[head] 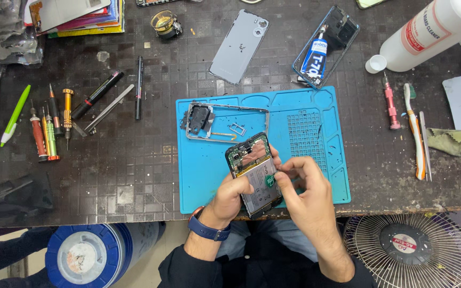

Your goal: The person uses a screwdriver to remove screws from a smartphone placed on a blue mat. They then use their fingers to pry and separate the phone's back cover from the frame, exposing the internal components.

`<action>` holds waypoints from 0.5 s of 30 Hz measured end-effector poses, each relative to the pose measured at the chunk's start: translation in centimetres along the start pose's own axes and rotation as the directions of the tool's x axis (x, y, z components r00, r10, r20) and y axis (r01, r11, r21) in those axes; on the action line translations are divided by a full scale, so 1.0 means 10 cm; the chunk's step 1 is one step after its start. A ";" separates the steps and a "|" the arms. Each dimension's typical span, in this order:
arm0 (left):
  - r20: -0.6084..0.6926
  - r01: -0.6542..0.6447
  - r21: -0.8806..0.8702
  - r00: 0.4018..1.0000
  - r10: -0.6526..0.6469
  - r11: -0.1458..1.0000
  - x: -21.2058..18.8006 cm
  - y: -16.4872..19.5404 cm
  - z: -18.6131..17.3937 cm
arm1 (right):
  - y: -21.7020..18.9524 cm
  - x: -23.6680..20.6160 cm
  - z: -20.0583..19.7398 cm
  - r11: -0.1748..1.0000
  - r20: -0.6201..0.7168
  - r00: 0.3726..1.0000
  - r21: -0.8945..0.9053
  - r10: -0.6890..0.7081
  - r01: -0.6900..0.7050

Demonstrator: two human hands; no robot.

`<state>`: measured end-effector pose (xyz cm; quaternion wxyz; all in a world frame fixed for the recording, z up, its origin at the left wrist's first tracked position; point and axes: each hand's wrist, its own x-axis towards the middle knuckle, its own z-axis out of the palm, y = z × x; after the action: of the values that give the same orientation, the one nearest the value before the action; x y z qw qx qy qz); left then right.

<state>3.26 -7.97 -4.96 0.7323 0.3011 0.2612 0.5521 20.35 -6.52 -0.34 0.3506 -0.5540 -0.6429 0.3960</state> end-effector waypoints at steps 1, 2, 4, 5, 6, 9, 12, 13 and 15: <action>-0.004 0.001 -0.004 1.000 -0.001 1.000 0.00 -0.01 0.00 | -0.02 -0.03 0.02 0.994 -0.043 0.993 -0.036 -0.108 0.107; -0.008 0.003 -0.008 1.000 -0.003 1.000 -0.01 -0.01 0.00 | -0.04 -0.05 0.04 0.988 -0.046 0.989 -0.069 -0.138 0.135; -0.011 0.009 -0.008 1.000 -0.009 1.000 -0.01 -0.01 0.00 | -0.07 -0.10 0.08 0.973 -0.047 0.979 -0.135 -0.196 0.188; -0.012 0.013 -0.002 1.000 -0.013 1.000 -0.01 -0.01 0.00 | -0.09 -0.11 0.08 0.977 -0.044 0.984 -0.134 -0.175 0.167; -0.012 0.017 0.003 1.000 -0.017 1.000 -0.01 0.00 0.01 | -0.10 -0.12 0.09 0.980 -0.042 0.987 -0.134 -0.152 0.146; -0.021 0.010 0.028 1.000 -0.010 1.000 0.01 0.00 0.01 | -0.14 -0.13 0.08 0.975 -0.042 0.986 -0.164 -0.160 0.151; -0.017 0.025 -0.010 1.000 -0.025 1.000 0.00 0.00 0.02 | -0.18 -0.17 0.07 0.938 -0.090 0.968 -0.281 -0.236 0.202; -0.012 0.024 -0.012 1.000 -0.024 1.000 0.00 -0.01 0.01 | -0.20 -0.19 0.06 0.918 -0.112 0.957 -0.332 -0.268 0.218; -0.007 0.022 -0.018 1.000 -0.022 1.000 -0.01 -0.02 0.00 | -0.22 -0.19 0.05 0.883 -0.095 0.961 -0.426 -0.261 0.198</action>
<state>3.38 -8.11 -5.05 0.7400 0.2898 0.2622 0.5474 19.23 -8.66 1.34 0.3174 -0.5631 -0.7451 0.1643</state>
